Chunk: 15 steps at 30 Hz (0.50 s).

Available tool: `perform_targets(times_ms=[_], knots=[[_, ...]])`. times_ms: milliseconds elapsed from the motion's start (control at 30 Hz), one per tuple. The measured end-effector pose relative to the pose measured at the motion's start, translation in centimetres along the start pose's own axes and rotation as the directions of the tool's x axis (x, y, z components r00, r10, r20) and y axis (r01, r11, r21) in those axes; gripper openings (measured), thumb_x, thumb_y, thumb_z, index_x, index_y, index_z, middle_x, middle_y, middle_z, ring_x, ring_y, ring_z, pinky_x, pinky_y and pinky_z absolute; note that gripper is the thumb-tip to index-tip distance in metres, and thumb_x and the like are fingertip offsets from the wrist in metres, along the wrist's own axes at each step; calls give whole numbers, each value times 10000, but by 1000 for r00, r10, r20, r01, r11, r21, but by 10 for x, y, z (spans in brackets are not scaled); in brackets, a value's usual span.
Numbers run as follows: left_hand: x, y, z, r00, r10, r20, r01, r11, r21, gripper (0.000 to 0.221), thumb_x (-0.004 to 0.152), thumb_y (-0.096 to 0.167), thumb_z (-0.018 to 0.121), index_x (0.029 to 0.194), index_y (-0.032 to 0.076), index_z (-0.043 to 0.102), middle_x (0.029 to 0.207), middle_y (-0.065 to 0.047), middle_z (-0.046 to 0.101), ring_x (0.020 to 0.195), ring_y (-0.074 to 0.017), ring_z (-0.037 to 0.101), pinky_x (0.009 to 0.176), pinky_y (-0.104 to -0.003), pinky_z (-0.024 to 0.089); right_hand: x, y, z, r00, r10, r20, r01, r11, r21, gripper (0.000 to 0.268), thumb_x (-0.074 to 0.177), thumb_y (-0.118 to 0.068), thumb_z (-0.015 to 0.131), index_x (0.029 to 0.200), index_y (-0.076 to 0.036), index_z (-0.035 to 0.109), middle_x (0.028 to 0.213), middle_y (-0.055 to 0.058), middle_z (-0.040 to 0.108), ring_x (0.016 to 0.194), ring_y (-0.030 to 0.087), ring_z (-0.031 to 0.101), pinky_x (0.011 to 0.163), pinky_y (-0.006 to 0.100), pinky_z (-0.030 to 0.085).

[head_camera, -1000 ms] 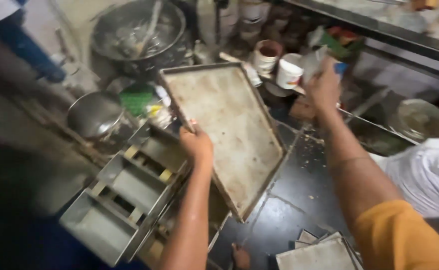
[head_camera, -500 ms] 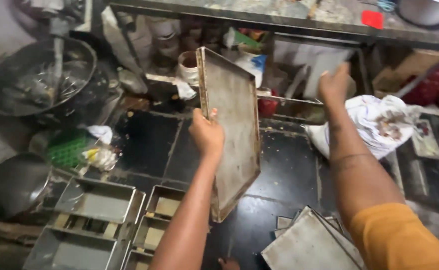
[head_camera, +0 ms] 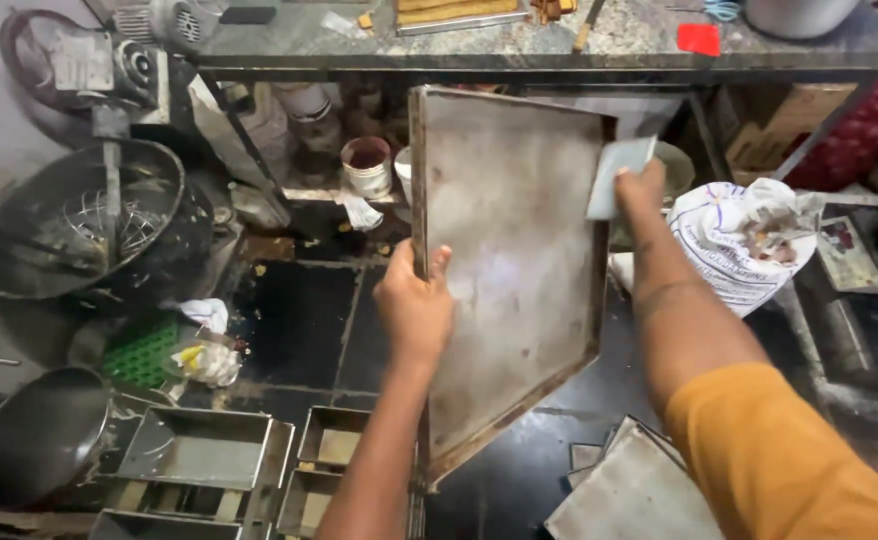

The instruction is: The recorder cuts a slab of cake into squares and then cleans several metal baking trays by scraping off residue with a metal scraper tool.

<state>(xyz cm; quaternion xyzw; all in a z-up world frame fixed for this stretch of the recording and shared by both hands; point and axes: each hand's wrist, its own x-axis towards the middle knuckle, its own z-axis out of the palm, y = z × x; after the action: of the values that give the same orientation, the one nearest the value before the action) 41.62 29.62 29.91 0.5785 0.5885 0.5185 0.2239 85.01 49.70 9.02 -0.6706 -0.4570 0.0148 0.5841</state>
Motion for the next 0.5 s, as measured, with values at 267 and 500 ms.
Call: perform_targets(times_ms=[267, 500], knots=[[3, -4, 29, 970, 140, 198, -138, 990, -22, 470, 872, 378, 790, 1113, 21, 603, 852, -231, 714, 808, -443, 689, 684, -498, 528, -69, -273, -7, 931, -247, 268, 168, 943, 286, 279, 918, -259, 734, 1067, -24, 711, 905, 74, 736, 790, 149, 642, 739, 338, 535], [28, -3, 7, 960, 181, 213, -182, 983, -15, 497, 856, 441, 803, 1061, 15, 649, 797, -203, 702, 729, -385, 687, 654, -462, 527, -40, -310, -7, 798, -448, 404, 158, 801, 577, 284, 930, -20, 681, 1213, -11, 669, 1104, 42, 758, 1014, 108, 672, 894, 310, 566]])
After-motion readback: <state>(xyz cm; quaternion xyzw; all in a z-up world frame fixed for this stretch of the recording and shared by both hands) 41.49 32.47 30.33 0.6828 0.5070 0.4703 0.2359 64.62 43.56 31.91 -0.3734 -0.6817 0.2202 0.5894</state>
